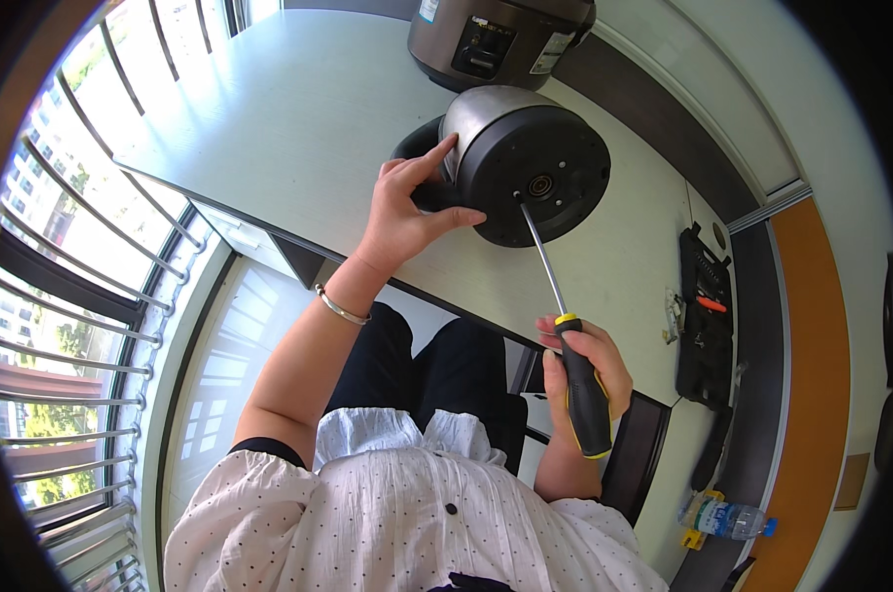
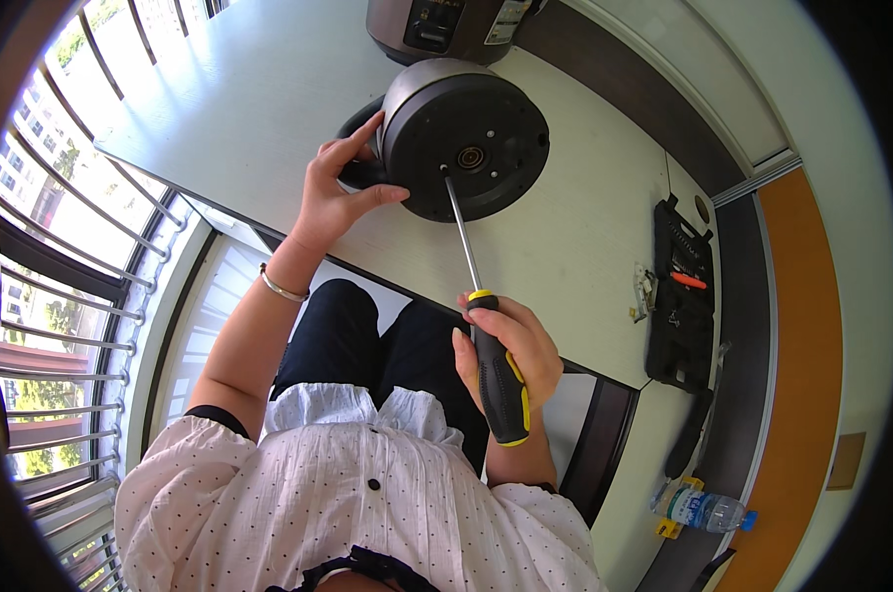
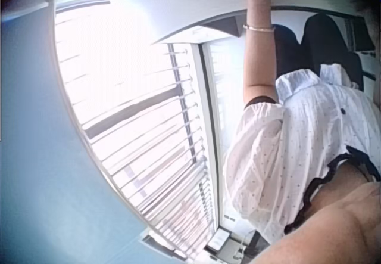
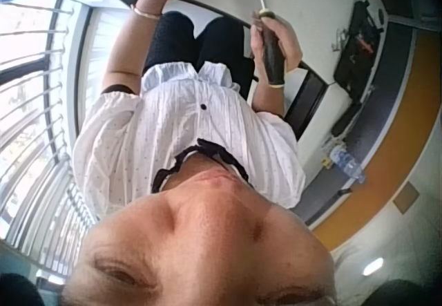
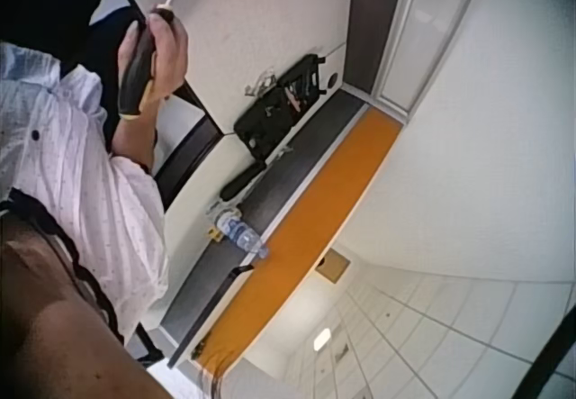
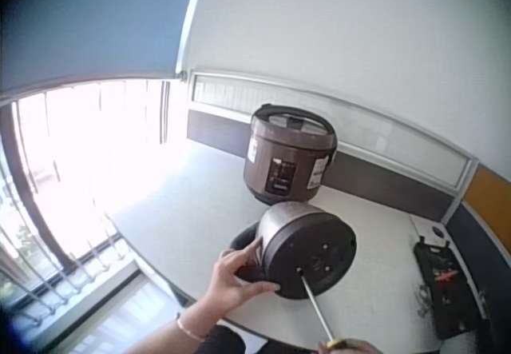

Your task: The person assembles a small electric kettle by inserting screws into the base and tightening them with a screwdriver. The person repeatedly places screws and uses the screwdriver to secure the base to the kettle body.

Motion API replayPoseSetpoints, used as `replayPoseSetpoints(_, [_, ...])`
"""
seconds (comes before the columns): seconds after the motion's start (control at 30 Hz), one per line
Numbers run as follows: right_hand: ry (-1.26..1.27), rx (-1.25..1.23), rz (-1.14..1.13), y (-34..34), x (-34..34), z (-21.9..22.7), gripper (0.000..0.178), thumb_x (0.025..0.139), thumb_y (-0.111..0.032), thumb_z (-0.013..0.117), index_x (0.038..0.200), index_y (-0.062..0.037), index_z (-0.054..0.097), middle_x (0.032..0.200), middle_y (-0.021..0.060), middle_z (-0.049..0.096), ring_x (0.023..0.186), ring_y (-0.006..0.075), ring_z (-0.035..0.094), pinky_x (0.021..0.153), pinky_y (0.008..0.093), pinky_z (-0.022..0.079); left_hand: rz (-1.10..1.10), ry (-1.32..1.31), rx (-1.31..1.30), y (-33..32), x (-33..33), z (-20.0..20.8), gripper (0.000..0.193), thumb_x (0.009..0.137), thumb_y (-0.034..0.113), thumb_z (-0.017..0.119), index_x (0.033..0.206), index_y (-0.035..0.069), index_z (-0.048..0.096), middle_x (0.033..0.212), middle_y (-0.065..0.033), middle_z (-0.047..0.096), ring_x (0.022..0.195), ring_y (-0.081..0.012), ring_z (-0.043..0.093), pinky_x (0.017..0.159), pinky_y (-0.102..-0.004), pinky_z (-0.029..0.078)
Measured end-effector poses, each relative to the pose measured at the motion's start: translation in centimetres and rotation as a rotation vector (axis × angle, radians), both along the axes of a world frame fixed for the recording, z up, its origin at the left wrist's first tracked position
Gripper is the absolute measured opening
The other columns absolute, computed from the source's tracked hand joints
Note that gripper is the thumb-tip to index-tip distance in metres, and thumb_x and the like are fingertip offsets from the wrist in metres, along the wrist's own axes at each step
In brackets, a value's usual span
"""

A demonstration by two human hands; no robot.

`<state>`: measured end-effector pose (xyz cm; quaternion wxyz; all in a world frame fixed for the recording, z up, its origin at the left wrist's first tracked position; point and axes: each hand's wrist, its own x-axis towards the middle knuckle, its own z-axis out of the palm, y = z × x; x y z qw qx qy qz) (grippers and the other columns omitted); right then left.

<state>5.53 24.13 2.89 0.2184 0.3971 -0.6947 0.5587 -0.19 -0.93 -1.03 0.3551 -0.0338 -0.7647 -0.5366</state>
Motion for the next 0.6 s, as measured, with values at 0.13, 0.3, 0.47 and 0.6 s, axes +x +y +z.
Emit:
replayPoseSetpoints(0.13, [-0.064,0.064,0.030,0.4,0.2,0.8,0.027,0.078,0.011,0.063,0.104,0.0034,0.057,0.101,0.0231,0.063,0.090,0.0304,0.068,0.077,0.0359,0.057,0.009,-0.007,-0.012,-0.1,0.1,0.0,0.085,0.053,0.031,0.089,0.130,0.011,0.059,0.083,-0.0031,0.061,0.091,-0.0213,0.050,0.091,-0.0354,0.037])
replayPoseSetpoints(0.3, [-0.064,0.103,0.036,0.8,0.2,0.8,0.027,0.081,0.011,0.060,0.107,0.0045,0.055,0.106,0.0250,0.062,0.094,0.0322,0.067,0.081,0.0389,0.057,0.003,-0.002,-0.018,0.1,0.1,0.1,0.085,0.053,0.032,0.090,0.130,0.011,0.059,0.083,-0.0031,0.061,0.093,-0.0215,0.049,0.092,-0.0356,0.037])
replayPoseSetpoints(0.47, [-0.036,0.081,-0.028,0.6,0.1,0.9,0.032,0.075,0.010,0.072,0.104,0.0033,0.060,0.100,0.0211,0.066,0.089,0.0285,0.069,0.078,0.0334,0.058,0.001,-0.013,-0.010,0.1,0.2,0.2,0.086,0.053,0.033,0.090,0.130,0.011,0.058,0.084,-0.0030,0.061,0.093,-0.0217,0.049,0.092,-0.0353,0.037])
replayPoseSetpoints(0.6, [0.248,0.181,-0.155,0.0,-0.3,2.1,0.038,0.072,0.005,0.077,0.105,0.0027,0.059,0.104,0.0229,0.066,0.089,0.0304,0.068,0.078,0.0341,0.058,0.005,-0.011,-0.019,0.0,0.1,0.0,0.086,0.053,0.033,0.090,0.131,0.011,0.058,0.084,-0.0028,0.061,0.093,-0.0216,0.049,0.092,-0.0351,0.037])
